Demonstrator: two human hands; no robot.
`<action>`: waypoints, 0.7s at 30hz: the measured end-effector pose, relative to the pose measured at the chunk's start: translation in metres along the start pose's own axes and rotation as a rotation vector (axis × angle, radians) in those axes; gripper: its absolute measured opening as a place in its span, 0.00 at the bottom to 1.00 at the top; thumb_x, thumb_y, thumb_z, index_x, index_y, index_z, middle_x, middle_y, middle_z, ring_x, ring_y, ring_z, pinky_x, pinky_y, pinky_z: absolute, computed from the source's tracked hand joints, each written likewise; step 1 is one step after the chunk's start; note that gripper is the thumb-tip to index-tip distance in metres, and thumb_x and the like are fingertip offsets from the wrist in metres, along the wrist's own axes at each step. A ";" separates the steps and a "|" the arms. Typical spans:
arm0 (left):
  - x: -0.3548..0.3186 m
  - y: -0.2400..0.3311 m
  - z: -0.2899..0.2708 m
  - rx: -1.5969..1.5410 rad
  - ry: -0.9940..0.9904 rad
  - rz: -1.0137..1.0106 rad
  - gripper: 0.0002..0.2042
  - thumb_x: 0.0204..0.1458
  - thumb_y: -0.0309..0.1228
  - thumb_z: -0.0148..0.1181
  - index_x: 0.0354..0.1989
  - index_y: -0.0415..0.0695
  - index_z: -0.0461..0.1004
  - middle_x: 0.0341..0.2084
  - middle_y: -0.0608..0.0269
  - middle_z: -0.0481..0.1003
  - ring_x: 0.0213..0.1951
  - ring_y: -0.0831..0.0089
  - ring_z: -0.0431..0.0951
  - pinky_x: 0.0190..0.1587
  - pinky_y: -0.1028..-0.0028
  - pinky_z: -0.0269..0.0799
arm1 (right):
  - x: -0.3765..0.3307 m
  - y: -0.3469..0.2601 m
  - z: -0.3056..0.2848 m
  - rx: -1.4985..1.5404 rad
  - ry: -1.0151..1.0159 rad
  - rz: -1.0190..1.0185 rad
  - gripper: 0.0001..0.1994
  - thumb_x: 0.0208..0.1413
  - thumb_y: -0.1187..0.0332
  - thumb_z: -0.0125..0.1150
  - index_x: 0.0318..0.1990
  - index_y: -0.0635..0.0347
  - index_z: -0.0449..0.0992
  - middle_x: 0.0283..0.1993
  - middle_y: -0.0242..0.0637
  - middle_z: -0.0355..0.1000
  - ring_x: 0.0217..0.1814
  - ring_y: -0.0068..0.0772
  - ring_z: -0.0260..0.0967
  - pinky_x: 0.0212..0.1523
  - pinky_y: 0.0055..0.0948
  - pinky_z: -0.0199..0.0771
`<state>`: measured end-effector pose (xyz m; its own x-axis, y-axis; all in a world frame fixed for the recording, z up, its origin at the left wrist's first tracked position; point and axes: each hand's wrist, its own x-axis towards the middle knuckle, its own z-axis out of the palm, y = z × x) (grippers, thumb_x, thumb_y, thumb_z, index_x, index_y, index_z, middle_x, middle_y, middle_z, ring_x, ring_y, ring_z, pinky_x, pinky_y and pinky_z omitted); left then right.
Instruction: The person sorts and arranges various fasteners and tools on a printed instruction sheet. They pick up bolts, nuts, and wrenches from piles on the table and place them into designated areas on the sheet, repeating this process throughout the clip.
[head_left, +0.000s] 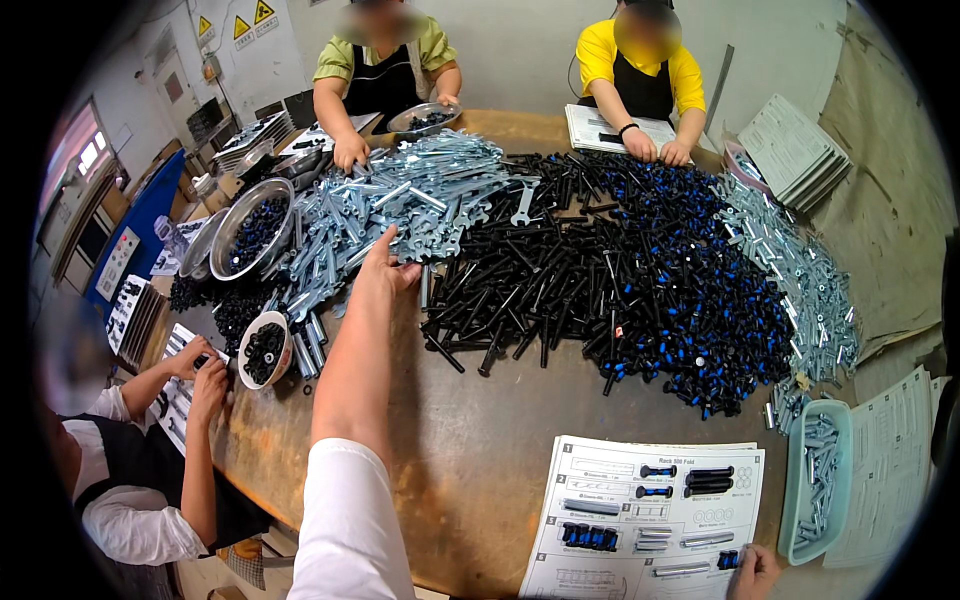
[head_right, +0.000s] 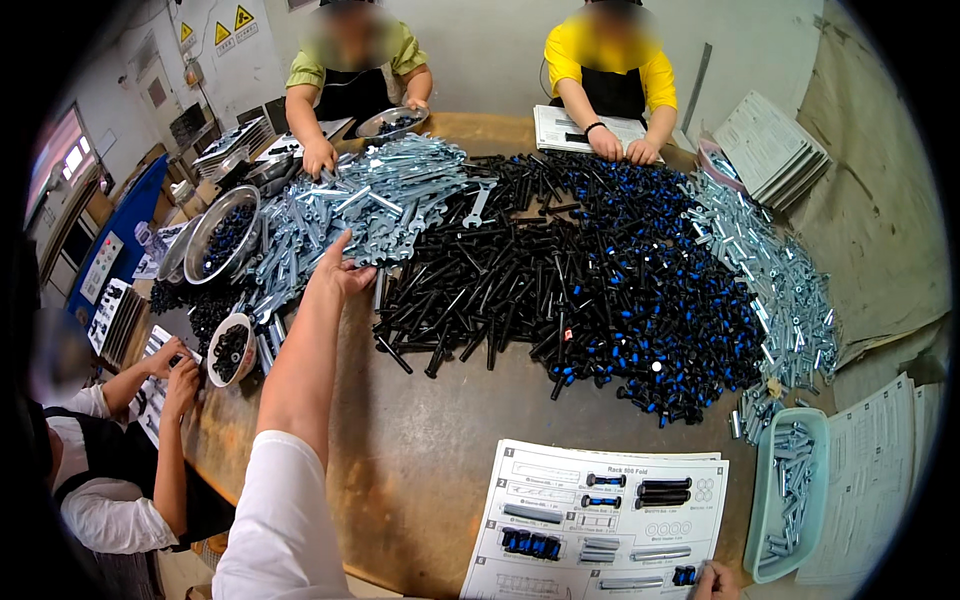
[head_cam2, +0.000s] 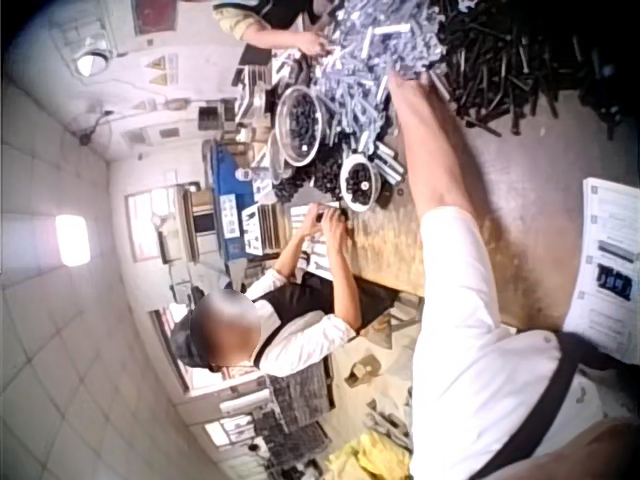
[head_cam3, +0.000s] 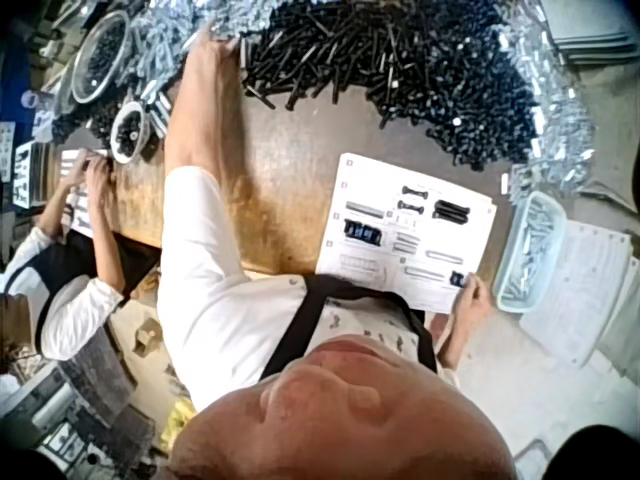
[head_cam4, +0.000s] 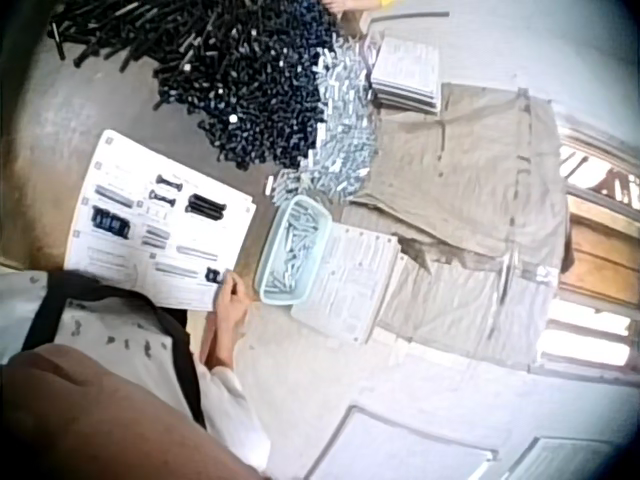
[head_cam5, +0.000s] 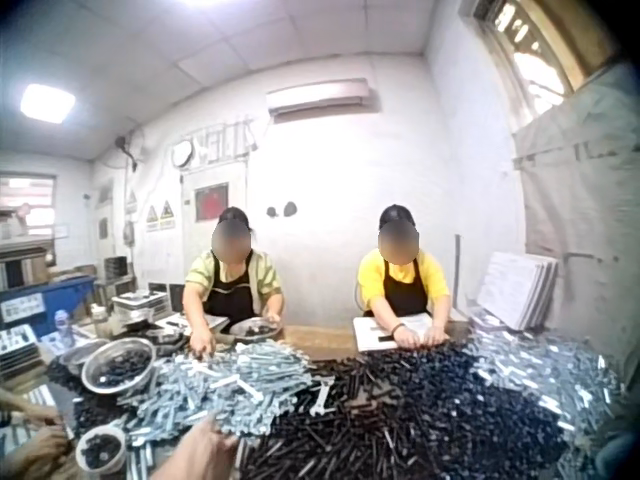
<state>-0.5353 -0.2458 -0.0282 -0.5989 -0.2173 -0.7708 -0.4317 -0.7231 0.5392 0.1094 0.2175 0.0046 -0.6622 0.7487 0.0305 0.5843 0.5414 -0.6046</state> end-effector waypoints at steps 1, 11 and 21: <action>0.001 -0.006 0.005 -0.025 -0.022 0.060 0.27 0.44 0.46 0.74 0.47 0.44 0.72 0.40 0.61 0.76 0.45 0.59 0.75 0.44 0.57 0.73 | 0.000 0.000 0.000 -0.014 -0.004 -0.012 0.10 0.59 0.67 0.60 0.41 0.63 0.81 0.37 0.44 0.79 0.38 0.37 0.76 0.44 0.34 0.75; 0.028 -0.001 0.005 0.234 -0.034 0.130 0.25 0.43 0.43 0.76 0.50 0.54 0.73 0.41 0.62 0.75 0.42 0.61 0.73 0.45 0.59 0.70 | 0.002 0.032 0.004 -0.013 0.102 0.045 0.11 0.60 0.65 0.61 0.41 0.64 0.81 0.38 0.47 0.79 0.42 0.42 0.76 0.47 0.38 0.75; 0.106 0.001 0.015 -0.061 -0.158 0.472 0.21 0.43 0.19 0.71 0.46 0.36 0.72 0.39 0.49 0.78 0.34 0.52 0.82 0.32 0.53 0.81 | 0.015 0.061 0.012 0.009 0.070 0.115 0.12 0.61 0.64 0.60 0.44 0.63 0.81 0.44 0.50 0.79 0.46 0.43 0.76 0.50 0.38 0.74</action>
<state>-0.6095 -0.2602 -0.1042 -0.8163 -0.4311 -0.3843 -0.0515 -0.6085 0.7919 0.1291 0.2575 -0.0410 -0.5565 0.8307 0.0164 0.6500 0.4476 -0.6141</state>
